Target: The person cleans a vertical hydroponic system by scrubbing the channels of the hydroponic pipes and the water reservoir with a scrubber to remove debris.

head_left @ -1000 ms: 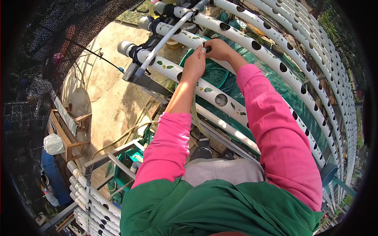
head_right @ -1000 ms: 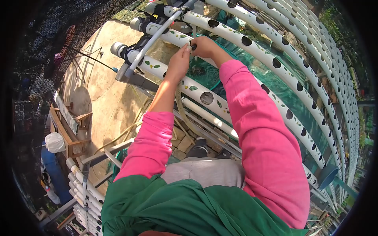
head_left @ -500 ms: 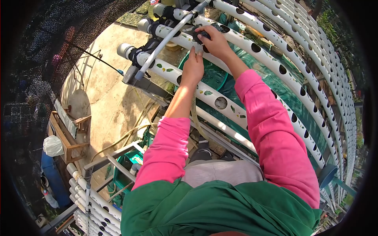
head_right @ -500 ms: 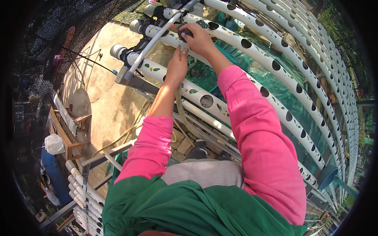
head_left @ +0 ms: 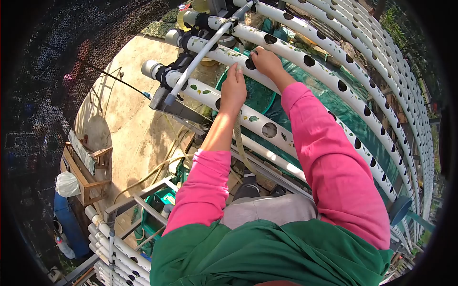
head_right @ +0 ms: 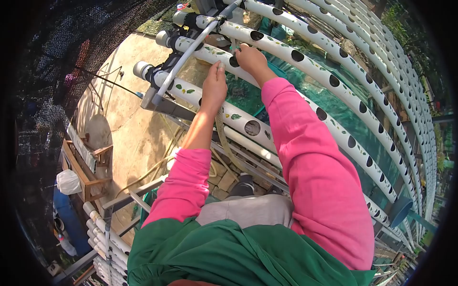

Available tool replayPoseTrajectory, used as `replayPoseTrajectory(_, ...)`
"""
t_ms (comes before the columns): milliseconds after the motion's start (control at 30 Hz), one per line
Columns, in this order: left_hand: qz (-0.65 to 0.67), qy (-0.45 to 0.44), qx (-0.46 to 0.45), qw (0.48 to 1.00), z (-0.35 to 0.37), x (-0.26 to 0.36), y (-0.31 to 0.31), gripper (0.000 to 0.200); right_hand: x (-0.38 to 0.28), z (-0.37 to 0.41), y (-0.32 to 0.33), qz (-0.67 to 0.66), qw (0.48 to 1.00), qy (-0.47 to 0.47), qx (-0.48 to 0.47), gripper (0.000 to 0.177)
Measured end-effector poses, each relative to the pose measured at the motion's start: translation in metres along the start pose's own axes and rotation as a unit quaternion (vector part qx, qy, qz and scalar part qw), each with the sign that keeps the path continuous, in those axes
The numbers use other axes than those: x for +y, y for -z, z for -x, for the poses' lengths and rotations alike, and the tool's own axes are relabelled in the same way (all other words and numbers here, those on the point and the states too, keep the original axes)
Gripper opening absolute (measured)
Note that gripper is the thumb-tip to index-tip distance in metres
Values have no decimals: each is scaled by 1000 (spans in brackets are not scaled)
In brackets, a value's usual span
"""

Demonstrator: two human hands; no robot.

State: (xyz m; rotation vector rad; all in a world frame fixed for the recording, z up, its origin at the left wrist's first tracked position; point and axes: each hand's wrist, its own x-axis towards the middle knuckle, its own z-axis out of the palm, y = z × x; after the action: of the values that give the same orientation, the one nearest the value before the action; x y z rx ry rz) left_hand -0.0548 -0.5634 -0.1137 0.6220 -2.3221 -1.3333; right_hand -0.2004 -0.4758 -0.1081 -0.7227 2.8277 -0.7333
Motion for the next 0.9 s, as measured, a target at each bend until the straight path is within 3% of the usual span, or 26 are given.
replayPoseTrajectory(133, 26, 69, -93, 993, 4, 25, 12, 44, 20, 60, 21, -1, 999, 6, 33, 25)
replayPoseTrajectory(233, -19, 13, -81, 996, 7, 27, 11, 44, 26, 92, 13, 22, 991, 59, 115, 23)
replayPoseTrajectory(300, -22, 14, -93, 995, 8, 29, 11, 45, 12, 103, 2, 158, 961, 141, 176, 21)
replayPoseTrajectory(333, -14, -2, -88, 996, 9, 29, 10, 45, 5, 101, -2, 160, 961, 136, 178, 21)
replayPoseTrajectory(400, -9, -10, -67, 998, 10, 27, 8, 46, -9, 93, -10, 231, 905, 221, 280, 28)
replayPoseTrajectory(533, 12, 26, -88, 996, 11, 24, 10, 45, -5, 81, -10, 195, 945, 195, 174, 46)
replayPoseTrajectory(667, 12, 42, -122, 992, 23, 33, 8, 44, 18, 111, 8, 175, 960, 128, 177, 47)
replayPoseTrajectory(767, -5, 38, -198, 979, 40, 46, -9, 44, 42, 140, 21, 186, 964, 74, 175, 50)
replayPoseTrajectory(800, -6, 1, -193, 981, 48, 47, -19, 44, 53, 146, 21, 188, 961, 65, 190, 50)
replayPoseTrajectory(833, -5, 31, -225, 974, 58, 73, -17, 44, 53, 147, 24, 189, 961, 62, 193, 50)
replayPoseTrajectory(900, 21, -19, -212, 977, 73, 81, -32, 44, 50, 149, 25, 193, 961, 33, 195, 47)
